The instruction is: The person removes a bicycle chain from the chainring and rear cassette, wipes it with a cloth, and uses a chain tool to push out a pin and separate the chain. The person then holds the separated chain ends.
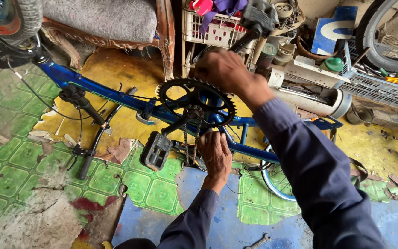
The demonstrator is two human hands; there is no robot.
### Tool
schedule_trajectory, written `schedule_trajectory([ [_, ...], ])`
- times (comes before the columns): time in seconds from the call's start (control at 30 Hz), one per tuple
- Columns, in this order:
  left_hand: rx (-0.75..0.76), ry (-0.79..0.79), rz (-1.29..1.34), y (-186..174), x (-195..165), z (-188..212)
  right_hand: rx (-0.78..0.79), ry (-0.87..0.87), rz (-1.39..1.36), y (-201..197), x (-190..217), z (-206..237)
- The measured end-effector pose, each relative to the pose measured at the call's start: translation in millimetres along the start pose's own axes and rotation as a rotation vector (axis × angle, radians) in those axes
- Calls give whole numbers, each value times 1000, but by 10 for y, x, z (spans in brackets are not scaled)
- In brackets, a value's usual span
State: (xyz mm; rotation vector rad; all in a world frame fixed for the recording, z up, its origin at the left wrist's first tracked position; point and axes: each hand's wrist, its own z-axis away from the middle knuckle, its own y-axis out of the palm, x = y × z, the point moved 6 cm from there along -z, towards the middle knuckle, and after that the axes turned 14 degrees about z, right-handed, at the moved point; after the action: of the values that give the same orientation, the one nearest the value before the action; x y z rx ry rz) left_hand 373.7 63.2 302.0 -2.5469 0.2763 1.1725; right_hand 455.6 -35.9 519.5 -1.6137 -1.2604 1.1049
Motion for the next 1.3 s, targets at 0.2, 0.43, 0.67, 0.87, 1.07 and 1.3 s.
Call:
schedule_trajectory([
  [0.2, 30, 7, -18, -31, -19, -37, 678, 123, -81, 121, -22, -34],
  [0.43, 31, 9, -44, -17, -9, -31, 671, 43, -151, 212, -67, 62],
  [0.67, 78, 4, -43, -14, 39, -15, 358, -195, -438, 201, -143, 208],
  [0.87, 98, 11, -55, 9, 33, 25, -108, -237, -671, 96, -143, 588],
  [1.07, 104, -6, -44, 17, -5, 47, -68, 540, -971, 641, -526, 1272],
  [1.3, 56, 54, -83, 86, -69, 105, -199, 409, -733, 1127, -252, 1883],
])
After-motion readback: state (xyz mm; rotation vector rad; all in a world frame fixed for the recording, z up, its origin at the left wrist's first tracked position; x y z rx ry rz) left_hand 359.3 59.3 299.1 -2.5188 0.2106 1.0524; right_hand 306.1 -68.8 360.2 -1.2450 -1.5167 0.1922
